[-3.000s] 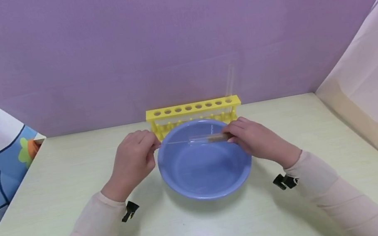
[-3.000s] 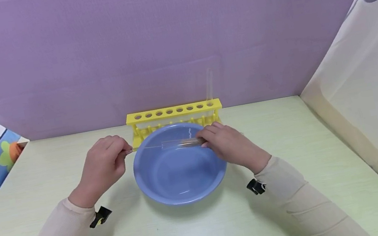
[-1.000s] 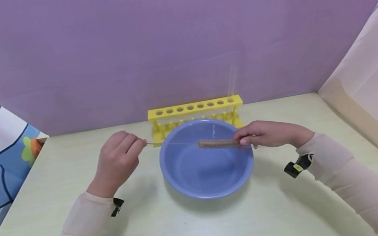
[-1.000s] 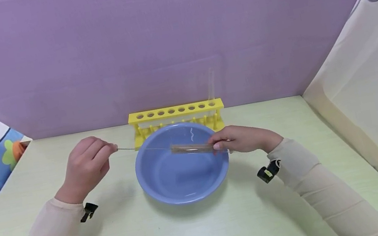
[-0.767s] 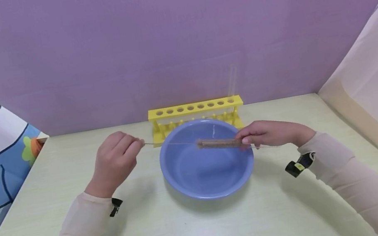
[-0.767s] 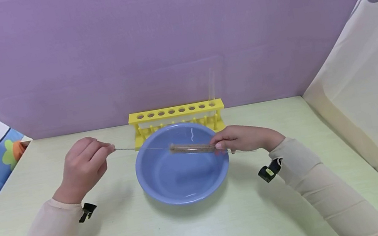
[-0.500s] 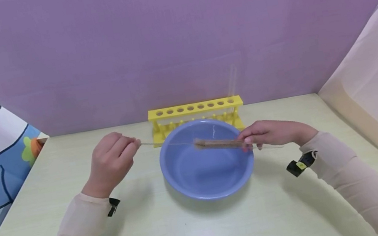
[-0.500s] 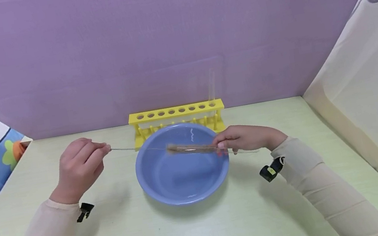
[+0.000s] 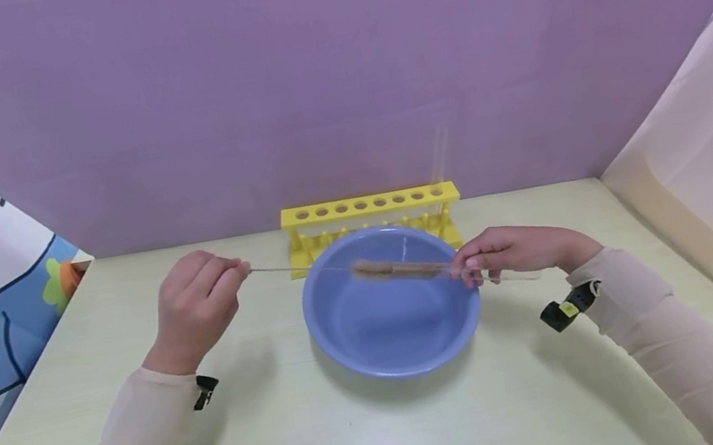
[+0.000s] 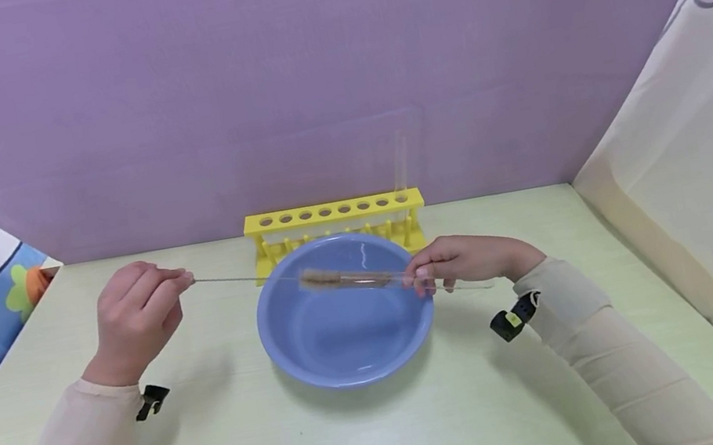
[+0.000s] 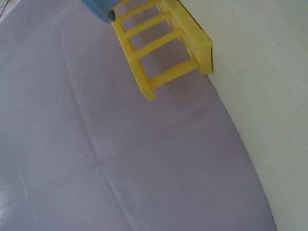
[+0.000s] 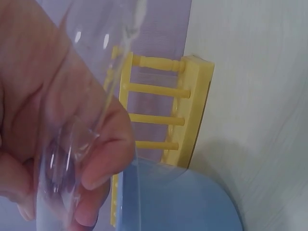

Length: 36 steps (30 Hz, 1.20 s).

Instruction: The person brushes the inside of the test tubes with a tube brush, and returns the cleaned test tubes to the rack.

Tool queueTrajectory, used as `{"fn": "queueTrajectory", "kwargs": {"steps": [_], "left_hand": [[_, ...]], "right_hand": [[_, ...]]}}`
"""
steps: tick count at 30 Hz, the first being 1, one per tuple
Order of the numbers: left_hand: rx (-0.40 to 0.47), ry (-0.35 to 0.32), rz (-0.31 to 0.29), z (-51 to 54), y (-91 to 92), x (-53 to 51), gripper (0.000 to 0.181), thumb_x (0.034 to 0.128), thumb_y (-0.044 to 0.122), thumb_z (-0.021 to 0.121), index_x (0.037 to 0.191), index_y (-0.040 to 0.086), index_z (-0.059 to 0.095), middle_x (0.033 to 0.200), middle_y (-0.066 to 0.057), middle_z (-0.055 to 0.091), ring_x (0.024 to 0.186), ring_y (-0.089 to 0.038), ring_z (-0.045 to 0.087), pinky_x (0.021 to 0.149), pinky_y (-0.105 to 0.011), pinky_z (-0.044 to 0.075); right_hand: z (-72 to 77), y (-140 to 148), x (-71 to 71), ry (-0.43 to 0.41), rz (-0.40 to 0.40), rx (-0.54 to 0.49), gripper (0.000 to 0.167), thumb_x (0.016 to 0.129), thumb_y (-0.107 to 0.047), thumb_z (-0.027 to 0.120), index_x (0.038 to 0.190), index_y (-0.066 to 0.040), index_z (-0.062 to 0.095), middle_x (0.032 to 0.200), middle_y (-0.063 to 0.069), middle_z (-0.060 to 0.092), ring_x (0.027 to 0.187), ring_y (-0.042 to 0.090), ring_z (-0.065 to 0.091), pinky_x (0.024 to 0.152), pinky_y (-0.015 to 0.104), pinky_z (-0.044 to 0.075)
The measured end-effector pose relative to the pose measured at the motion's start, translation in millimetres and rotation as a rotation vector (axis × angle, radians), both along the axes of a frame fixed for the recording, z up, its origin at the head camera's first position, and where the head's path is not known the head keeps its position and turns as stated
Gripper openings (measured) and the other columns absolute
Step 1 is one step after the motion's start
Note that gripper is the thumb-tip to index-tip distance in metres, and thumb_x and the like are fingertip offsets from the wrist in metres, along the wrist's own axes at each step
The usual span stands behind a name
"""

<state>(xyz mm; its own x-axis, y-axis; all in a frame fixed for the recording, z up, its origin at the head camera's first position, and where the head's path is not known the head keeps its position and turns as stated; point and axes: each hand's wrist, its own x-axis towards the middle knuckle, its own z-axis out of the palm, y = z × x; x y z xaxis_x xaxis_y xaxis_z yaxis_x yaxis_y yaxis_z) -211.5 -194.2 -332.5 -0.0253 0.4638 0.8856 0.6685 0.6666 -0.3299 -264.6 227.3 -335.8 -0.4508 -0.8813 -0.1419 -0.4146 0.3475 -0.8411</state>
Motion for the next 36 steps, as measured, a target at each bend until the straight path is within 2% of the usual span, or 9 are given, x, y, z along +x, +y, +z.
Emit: {"fn": "queueTrajectory", "kwargs": {"steps": [9,15,21,29,34,36], "left_hand": [[0.075,0.024,-0.007,1.3,-4.3,1.0,0.017,0.0871,-0.008,0.051,0.073,-0.001,0.06,0.068,-0.012,0.063,0.057,-0.031,0.053,0.053,-0.041,0.043],[0.096,0.033,-0.003,2.8,-9.4,1.3,0.017,0.087,-0.007,0.052,0.073,-0.001,0.06,0.067,-0.013,0.063,0.057,-0.032,0.053,0.053,-0.042,0.043],[0.105,0.017,0.007,3.1,-14.3,2.8,0.015,0.0857,-0.007,0.053,0.075,-0.001,0.061,0.069,-0.014,0.064,0.058,-0.033,0.053,0.053,-0.043,0.043],[0.136,0.018,0.018,4.7,-20.3,4.0,0.019,0.0885,-0.005,0.05,0.073,-0.002,0.062,0.067,-0.016,0.063,0.056,-0.034,0.053,0.053,-0.045,0.043],[0.133,-0.01,0.038,4.5,-26.7,2.2,0.018,0.0886,-0.003,0.052,0.074,-0.002,0.062,0.067,-0.017,0.062,0.058,-0.035,0.054,0.053,-0.045,0.043],[0.136,-0.025,0.046,4.4,-29.3,1.3,0.017,0.0884,-0.003,0.053,0.074,-0.003,0.062,0.067,-0.017,0.062,0.059,-0.035,0.054,0.052,-0.044,0.041]], "right_hand": [[-1.0,0.4,-1.7,-0.004,0.03,-0.032,0.026,0.101,-0.006,0.038,0.112,0.003,0.059,0.088,0.016,0.059,0.078,0.012,0.055,0.062,0.031,0.048],[-3.1,2.1,-3.7,0.005,0.06,-0.07,0.026,0.1,-0.003,0.037,0.112,0.007,0.058,0.086,0.012,0.06,0.076,0.013,0.054,0.059,0.032,0.047],[-5.4,5.8,-5.1,0.009,0.068,-0.105,0.027,0.1,-0.001,0.037,0.112,0.007,0.06,0.084,0.004,0.06,0.074,0.013,0.054,0.057,0.033,0.047],[-7.5,9.4,-6.6,-0.008,0.088,-0.131,0.028,0.099,0.0,0.036,0.113,0.007,0.06,0.084,0.004,0.06,0.073,0.013,0.054,0.055,0.03,0.047],[-8.4,12.6,-9.3,-0.013,0.076,-0.122,0.029,0.1,-0.001,0.036,0.115,0.007,0.06,0.084,0.004,0.06,0.072,0.012,0.054,0.056,0.026,0.047],[-9.2,15.1,-10.6,-0.012,0.067,-0.121,0.029,0.1,0.0,0.036,0.114,0.007,0.059,0.084,0.004,0.06,0.072,0.012,0.054,0.055,0.028,0.047]]}}
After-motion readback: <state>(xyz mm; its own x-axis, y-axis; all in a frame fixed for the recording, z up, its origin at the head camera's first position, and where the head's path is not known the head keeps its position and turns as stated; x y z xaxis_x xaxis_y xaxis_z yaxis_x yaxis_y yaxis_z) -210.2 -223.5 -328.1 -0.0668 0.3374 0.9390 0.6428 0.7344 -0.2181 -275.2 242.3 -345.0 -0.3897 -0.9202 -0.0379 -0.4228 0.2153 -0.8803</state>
